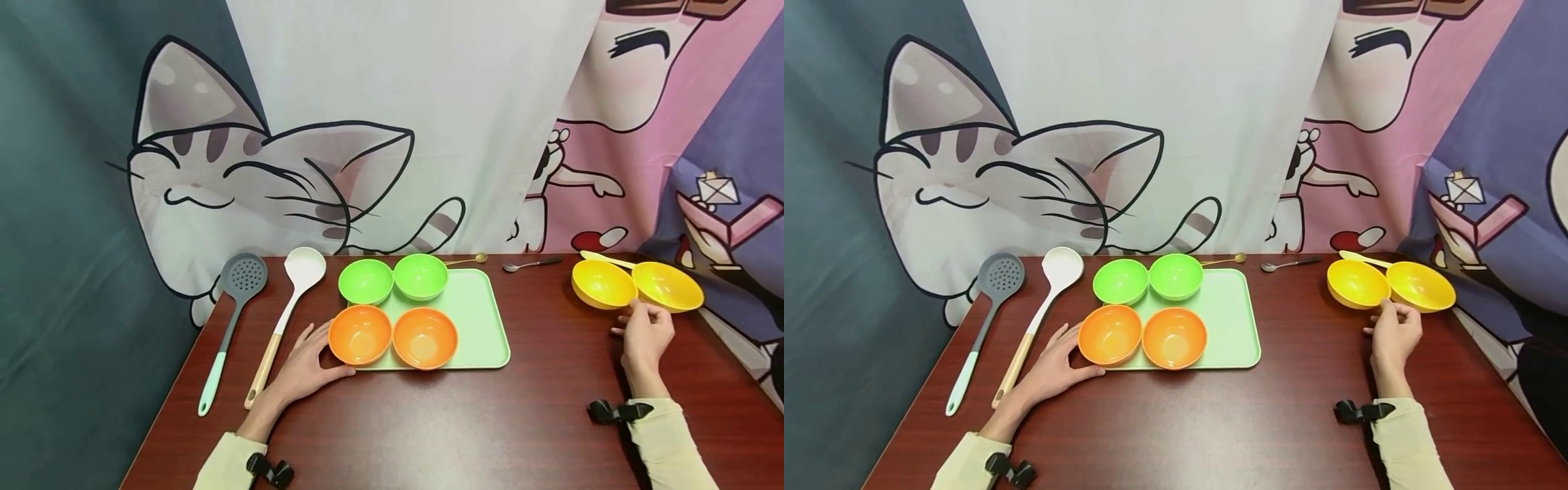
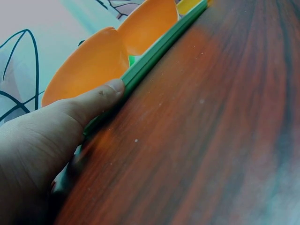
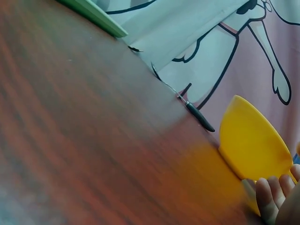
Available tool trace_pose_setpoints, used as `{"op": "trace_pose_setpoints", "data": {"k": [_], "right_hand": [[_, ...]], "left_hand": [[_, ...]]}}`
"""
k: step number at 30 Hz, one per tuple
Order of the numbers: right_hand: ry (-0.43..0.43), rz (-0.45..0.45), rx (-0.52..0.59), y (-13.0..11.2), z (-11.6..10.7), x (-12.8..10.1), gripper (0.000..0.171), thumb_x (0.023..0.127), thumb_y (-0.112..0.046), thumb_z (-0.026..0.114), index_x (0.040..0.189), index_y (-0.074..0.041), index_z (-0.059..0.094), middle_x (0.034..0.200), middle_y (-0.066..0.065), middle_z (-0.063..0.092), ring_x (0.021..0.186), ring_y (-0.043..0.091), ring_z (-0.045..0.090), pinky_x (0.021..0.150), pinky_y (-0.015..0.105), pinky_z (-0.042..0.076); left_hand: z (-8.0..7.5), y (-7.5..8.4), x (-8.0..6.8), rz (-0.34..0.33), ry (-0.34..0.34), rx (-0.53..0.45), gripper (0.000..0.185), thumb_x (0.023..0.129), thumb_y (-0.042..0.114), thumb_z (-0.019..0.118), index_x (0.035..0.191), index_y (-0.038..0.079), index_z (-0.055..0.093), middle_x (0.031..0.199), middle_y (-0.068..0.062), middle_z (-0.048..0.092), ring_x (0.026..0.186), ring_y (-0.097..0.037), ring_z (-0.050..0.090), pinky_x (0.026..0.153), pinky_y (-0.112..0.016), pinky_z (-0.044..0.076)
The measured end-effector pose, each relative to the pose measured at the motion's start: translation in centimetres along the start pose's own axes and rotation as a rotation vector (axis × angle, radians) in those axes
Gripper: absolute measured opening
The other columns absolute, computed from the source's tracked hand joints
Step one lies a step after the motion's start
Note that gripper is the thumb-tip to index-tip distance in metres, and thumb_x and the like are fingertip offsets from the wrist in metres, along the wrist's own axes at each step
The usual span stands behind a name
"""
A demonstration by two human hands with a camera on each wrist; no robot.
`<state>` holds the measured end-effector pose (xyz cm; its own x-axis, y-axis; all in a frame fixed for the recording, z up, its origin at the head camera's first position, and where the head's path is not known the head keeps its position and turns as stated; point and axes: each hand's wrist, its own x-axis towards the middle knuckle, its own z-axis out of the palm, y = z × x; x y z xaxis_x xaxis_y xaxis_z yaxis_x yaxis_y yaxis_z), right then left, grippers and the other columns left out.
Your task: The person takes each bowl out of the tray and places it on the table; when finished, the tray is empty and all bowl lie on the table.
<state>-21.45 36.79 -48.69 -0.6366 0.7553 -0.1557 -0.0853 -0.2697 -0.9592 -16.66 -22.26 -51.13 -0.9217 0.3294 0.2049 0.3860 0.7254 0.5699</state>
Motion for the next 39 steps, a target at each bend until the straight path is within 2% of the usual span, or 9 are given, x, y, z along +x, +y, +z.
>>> {"op": "trace_pose_setpoints", "data": {"k": [5,9,13,20,24,31,39], "right_hand": [[0.004,-0.091,0.030,0.4,0.0,-0.1,0.017,0.094,-0.014,0.066,0.078,-0.008,0.061,0.068,-0.003,0.062,0.047,0.007,0.056,0.034,0.017,0.044],[-0.028,-0.133,0.075,0.5,0.2,-0.4,0.023,0.093,-0.011,0.065,0.071,-0.004,0.063,0.057,-0.002,0.062,0.041,0.007,0.055,0.033,0.017,0.042],[-0.091,-0.150,0.104,0.6,0.4,-0.8,0.025,0.093,-0.009,0.065,0.069,-0.002,0.064,0.055,0.000,0.062,0.039,0.008,0.054,0.035,0.018,0.044],[-0.171,-0.262,0.106,1.0,0.4,-1.8,0.025,0.092,-0.004,0.067,0.068,0.000,0.062,0.055,0.001,0.061,0.040,0.008,0.054,0.036,0.016,0.045],[-0.276,-0.307,0.121,1.1,0.8,-2.5,0.019,0.092,-0.001,0.065,0.073,0.002,0.064,0.057,0.003,0.063,0.043,0.010,0.058,0.039,0.018,0.048],[-0.474,-0.339,0.255,1.3,1.4,-3.1,0.010,0.094,0.007,0.058,0.086,0.009,0.062,0.071,0.012,0.069,0.057,0.019,0.069,0.048,0.025,0.057],[-0.638,-0.332,0.150,2.1,1.7,-3.9,0.011,0.097,0.003,0.057,0.099,0.013,0.058,0.085,0.012,0.073,0.071,0.020,0.073,0.060,0.028,0.062]], "left_hand": [[0.0,0.0,0.1,0.000,-0.015,0.010,0.092,0.076,0.069,0.073,0.150,0.021,0.047,0.152,0.003,0.050,0.148,-0.023,0.036,0.124,-0.056,0.014],[-0.1,-0.2,0.1,-0.005,-0.018,0.012,0.092,0.076,0.070,0.072,0.150,0.021,0.047,0.152,0.002,0.049,0.148,-0.022,0.036,0.124,-0.056,0.014],[-0.1,-0.3,0.2,-0.004,-0.010,0.015,0.092,0.076,0.069,0.073,0.150,0.021,0.047,0.152,0.003,0.049,0.147,-0.022,0.037,0.124,-0.056,0.014],[0.1,-0.1,0.2,0.004,-0.022,0.014,0.091,0.076,0.067,0.074,0.150,0.020,0.047,0.152,0.002,0.049,0.147,-0.023,0.037,0.124,-0.056,0.015],[0.0,0.0,0.2,-0.002,-0.014,0.009,0.092,0.075,0.066,0.076,0.149,0.020,0.047,0.152,0.002,0.050,0.148,-0.023,0.036,0.124,-0.056,0.014],[-0.3,-0.1,0.3,-0.004,-0.020,0.014,0.092,0.076,0.067,0.075,0.150,0.022,0.046,0.152,0.003,0.049,0.148,-0.022,0.035,0.125,-0.055,0.013],[0.0,-0.2,0.2,-0.004,-0.021,0.014,0.092,0.075,0.068,0.074,0.150,0.022,0.046,0.153,0.003,0.049,0.148,-0.022,0.035,0.124,-0.055,0.014]]}}
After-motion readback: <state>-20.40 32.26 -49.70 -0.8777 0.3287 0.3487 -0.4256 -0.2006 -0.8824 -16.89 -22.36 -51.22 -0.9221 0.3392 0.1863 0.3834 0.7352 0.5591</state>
